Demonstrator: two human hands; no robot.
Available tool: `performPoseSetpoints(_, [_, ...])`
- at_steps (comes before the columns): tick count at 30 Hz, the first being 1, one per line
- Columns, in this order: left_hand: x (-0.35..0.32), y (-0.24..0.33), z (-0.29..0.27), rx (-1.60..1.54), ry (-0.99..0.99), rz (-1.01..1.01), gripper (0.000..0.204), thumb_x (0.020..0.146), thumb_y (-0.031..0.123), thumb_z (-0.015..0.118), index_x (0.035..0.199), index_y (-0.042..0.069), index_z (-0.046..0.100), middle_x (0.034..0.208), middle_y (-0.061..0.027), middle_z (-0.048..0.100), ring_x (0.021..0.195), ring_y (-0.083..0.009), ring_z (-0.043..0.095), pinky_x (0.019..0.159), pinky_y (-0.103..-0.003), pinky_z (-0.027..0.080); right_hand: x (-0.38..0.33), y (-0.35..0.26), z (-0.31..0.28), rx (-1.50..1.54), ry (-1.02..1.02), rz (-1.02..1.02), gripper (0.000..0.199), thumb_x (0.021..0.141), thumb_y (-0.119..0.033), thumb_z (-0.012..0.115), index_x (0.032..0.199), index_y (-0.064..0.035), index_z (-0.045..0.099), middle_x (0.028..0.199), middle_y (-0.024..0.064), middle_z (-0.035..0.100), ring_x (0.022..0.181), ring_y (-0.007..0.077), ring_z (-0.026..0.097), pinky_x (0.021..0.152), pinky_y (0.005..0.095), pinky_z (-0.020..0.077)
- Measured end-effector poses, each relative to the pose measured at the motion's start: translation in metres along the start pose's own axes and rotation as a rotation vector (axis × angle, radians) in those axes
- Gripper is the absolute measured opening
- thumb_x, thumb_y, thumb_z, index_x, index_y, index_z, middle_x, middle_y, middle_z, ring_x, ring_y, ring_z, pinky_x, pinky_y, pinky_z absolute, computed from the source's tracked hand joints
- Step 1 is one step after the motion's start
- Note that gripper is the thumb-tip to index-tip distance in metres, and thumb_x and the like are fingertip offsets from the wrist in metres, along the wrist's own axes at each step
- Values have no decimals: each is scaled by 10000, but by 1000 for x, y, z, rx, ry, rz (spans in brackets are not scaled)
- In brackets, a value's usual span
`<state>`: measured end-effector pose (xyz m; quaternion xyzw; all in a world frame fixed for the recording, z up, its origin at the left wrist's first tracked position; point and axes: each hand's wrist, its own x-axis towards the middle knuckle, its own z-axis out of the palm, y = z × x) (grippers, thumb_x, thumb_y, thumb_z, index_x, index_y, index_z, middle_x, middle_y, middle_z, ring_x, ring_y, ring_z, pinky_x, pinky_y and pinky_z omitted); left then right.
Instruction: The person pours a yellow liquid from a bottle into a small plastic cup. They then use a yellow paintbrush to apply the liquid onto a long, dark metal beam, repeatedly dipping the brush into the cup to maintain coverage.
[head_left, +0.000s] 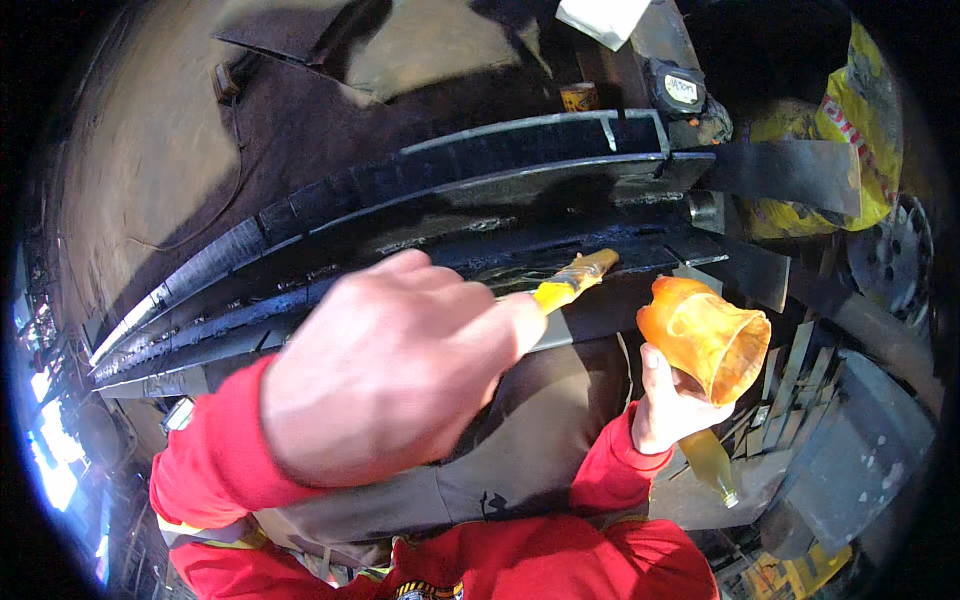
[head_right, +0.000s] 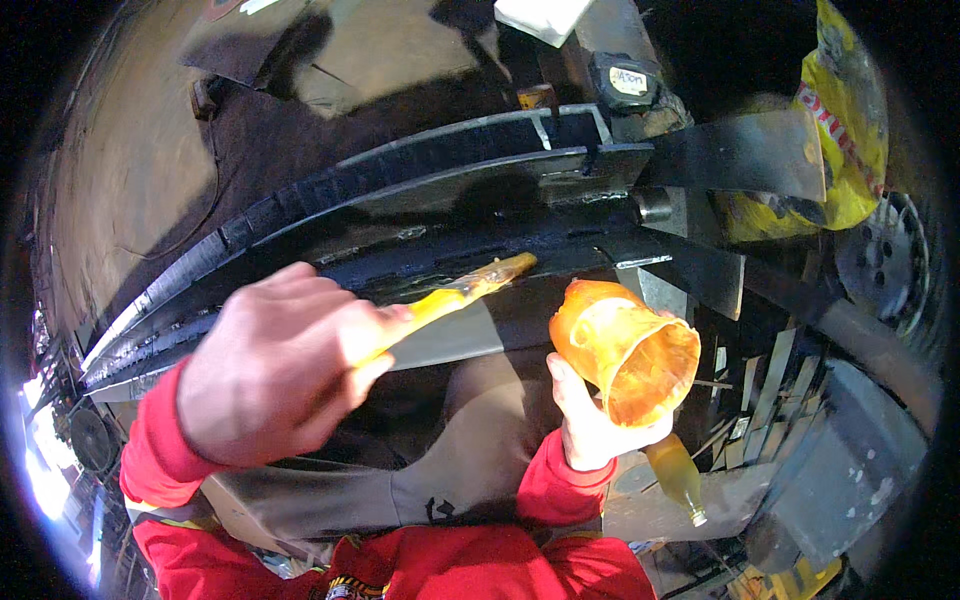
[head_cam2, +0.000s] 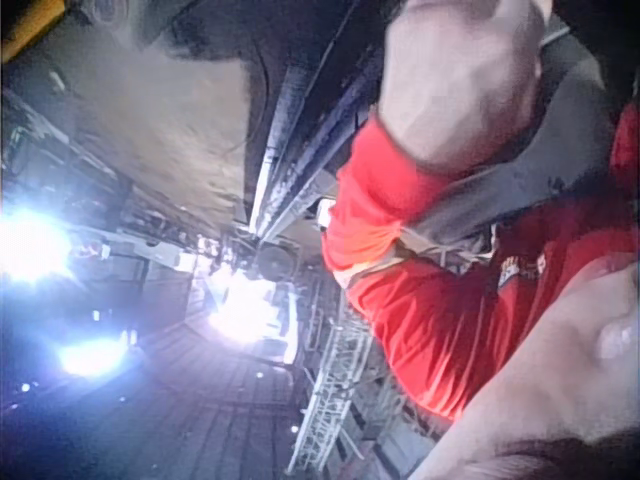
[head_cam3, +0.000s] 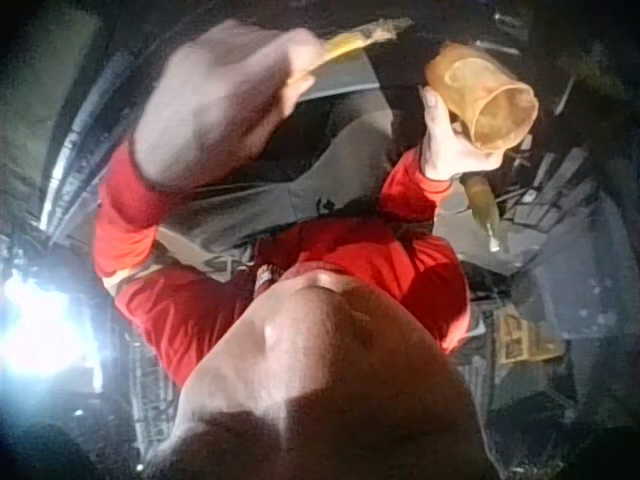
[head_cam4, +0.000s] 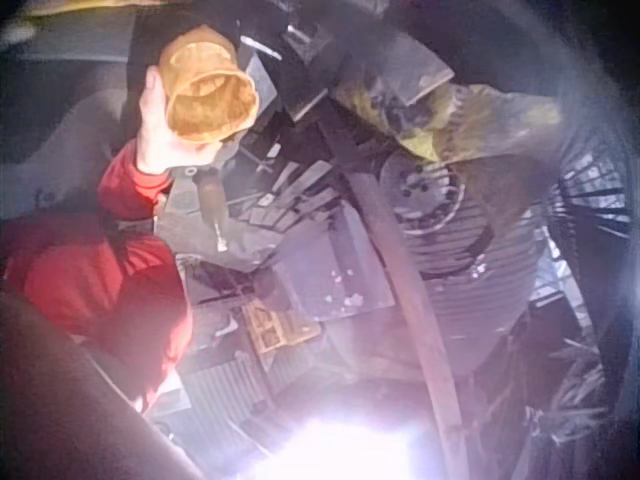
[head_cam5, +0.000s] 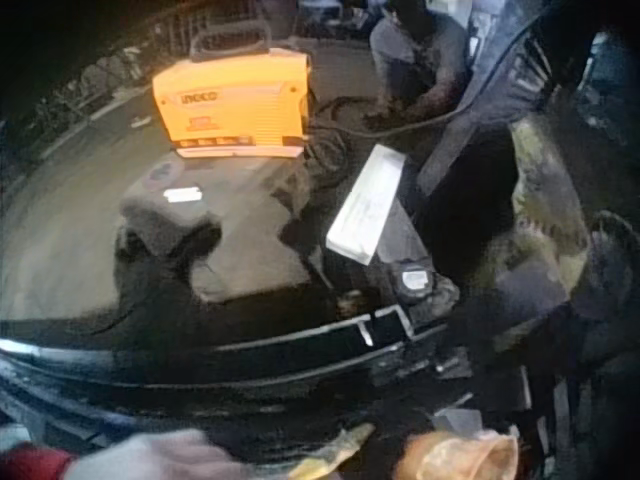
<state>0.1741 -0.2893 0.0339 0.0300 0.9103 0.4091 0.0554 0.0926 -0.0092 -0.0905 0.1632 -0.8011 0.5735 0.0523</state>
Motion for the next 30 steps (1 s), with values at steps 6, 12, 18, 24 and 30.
performPoseSetpoints(6, [-44,2,-41,164,150,-261,264,700,0,714,963,-3,694,668,-78,506,593,-253,480,582,-384,365,-4,8,-6,-99,-48,14,1107,601,-140,968,1401,-37,211,1451,322,364,1317,461,448,1069,564,444])
performPoseSetpoints(12, [-55,46,-12,312,37,-271,277,699,-4,728,964,-9,650,605,-49,489,485,-226,475,504,-369,349,-8,14,-8,-164,-115,-88,1104,604,-120,963,1413,-62,214,1454,320,363,1322,473,435,1074,583,431])
performPoseSetpoints(18, [-7,35,0,166,51,-150,251,717,10,724,955,-3,646,607,-59,504,491,-246,490,502,-390,360,1,7,-14,-68,-82,-26,1137,620,-106,947,1497,-114,224,1476,272,352,1332,452,401,1082,561,413])
performPoseSetpoints(24, [12,-14,15,40,71,-25,250,722,17,708,965,9,650,649,-78,474,572,-271,510,566,-400,373,2,10,-16,-63,-44,-21,1098,655,-114,930,1499,-191,231,1487,262,329,1338,444,390,1076,563,420])
performPoseSetpoints(30, [-27,-13,-25,-32,-33,-132,255,694,-5,718,939,32,656,577,-49,424,484,-255,427,525,-404,287,5,12,-14,-93,-29,-8,1084,656,-133,931,1503,-177,256,1501,262,317,1347,435,388,1082,552,423])
